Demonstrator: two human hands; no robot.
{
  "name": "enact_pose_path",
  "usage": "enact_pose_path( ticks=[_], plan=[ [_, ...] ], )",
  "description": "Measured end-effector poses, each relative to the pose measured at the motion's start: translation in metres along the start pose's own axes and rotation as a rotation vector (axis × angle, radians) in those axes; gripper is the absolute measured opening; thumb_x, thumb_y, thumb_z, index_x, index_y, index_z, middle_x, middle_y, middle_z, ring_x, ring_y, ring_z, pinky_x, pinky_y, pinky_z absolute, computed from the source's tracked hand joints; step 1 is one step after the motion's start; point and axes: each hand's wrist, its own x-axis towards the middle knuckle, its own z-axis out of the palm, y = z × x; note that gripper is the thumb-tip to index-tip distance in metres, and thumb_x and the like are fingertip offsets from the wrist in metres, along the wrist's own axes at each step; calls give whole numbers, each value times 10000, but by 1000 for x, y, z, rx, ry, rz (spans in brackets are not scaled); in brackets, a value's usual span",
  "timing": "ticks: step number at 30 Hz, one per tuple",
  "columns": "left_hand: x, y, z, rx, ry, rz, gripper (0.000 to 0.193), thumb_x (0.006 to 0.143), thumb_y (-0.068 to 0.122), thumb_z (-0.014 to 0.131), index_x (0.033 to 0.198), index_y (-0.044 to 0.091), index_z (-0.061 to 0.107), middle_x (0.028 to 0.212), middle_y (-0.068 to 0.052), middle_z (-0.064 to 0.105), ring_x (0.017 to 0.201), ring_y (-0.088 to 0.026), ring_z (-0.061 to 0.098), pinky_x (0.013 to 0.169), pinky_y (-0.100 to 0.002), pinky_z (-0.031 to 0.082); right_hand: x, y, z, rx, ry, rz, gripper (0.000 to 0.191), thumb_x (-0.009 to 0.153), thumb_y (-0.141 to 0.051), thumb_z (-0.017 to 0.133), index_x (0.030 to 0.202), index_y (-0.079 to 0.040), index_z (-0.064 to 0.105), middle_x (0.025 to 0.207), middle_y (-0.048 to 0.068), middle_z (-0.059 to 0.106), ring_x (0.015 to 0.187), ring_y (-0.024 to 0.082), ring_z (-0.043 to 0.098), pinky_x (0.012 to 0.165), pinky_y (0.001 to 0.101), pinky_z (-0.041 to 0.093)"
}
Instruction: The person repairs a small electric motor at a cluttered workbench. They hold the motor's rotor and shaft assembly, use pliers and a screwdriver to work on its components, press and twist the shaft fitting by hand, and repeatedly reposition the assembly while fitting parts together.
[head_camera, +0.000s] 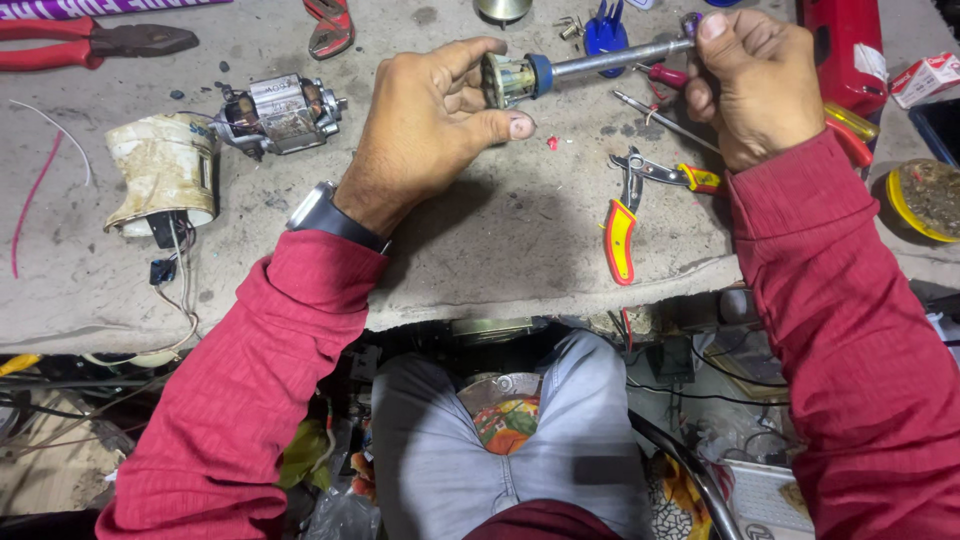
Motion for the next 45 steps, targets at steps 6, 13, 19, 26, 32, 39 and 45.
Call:
enact_pose_path(
  ticks=[6, 13, 19, 26, 32, 39, 45],
  plan=[
    [-4, 7, -2, 112, -20, -42, 681, 859, 117, 902, 1402, -110, 557, 918, -118, 777, 861, -89, 711, 739, -238, 588, 4, 3, -4, -163, 19, 15, 245, 1191, -240, 654, 1034, -53, 661, 868, 23, 627, 662, 83, 513, 555, 224, 375],
    [-5, 12, -2, 153, -46, -39, 679, 854, 191, 899, 1357, -123, 569, 899, -80, 778, 839, -43, 698, 706, -225, 585, 5, -4, -1, -170, 23, 167, 308, 1146, -300, 645, 903, -113, 610, 784, -12, 581, 571, 59, 443, 466, 212, 304],
    [-5, 10, -11, 88, -140, -60, 431, 952, 206, 826, 1237, -96, 710, 920, -72, 755, 827, -92, 705, 727, -257, 611, 2, -6, 8, -130, 27, 145, 321, 1150, -285, 670, 887, -117, 597, 787, -25, 589, 589, 50, 460, 521, 204, 347],
    [8, 11, -37, -135, -14, -271, 396, 1046, 322, 623, 1237, -21, 671, 917, -70, 672, 764, -109, 701, 694, -267, 652, -7, -12, 20, -154, -98, 111, 350, 1118, -320, 614, 844, -103, 594, 695, -40, 540, 505, 36, 375, 459, 212, 270],
    [9, 8, -37, -162, 29, -389, 434, 1064, 364, 577, 1125, -53, 680, 881, -80, 662, 720, -116, 669, 637, -291, 634, -10, -18, 22, -203, -128, 110, 283, 1098, -314, 589, 925, -94, 632, 744, -48, 577, 533, 27, 404, 484, 201, 300],
    [6, 3, -38, -291, -16, -357, 405, 1068, 324, 594, 1149, -59, 695, 936, -100, 684, 753, -126, 683, 694, -304, 647, -15, -17, 21, -183, -220, 40, 298, 1118, -331, 599, 964, -76, 603, 763, -52, 515, 595, 32, 403, 533, 205, 320],
    [10, 2, -40, -324, -15, -422, 481, 1067, 400, 565, 1117, -67, 669, 900, -108, 683, 718, -139, 693, 670, -308, 640, -19, -20, 22, -167, -205, -7, 305, 1093, -352, 622, 967, -74, 618, 769, -56, 543, 621, 30, 424, 559, 205, 341]
  ],
)
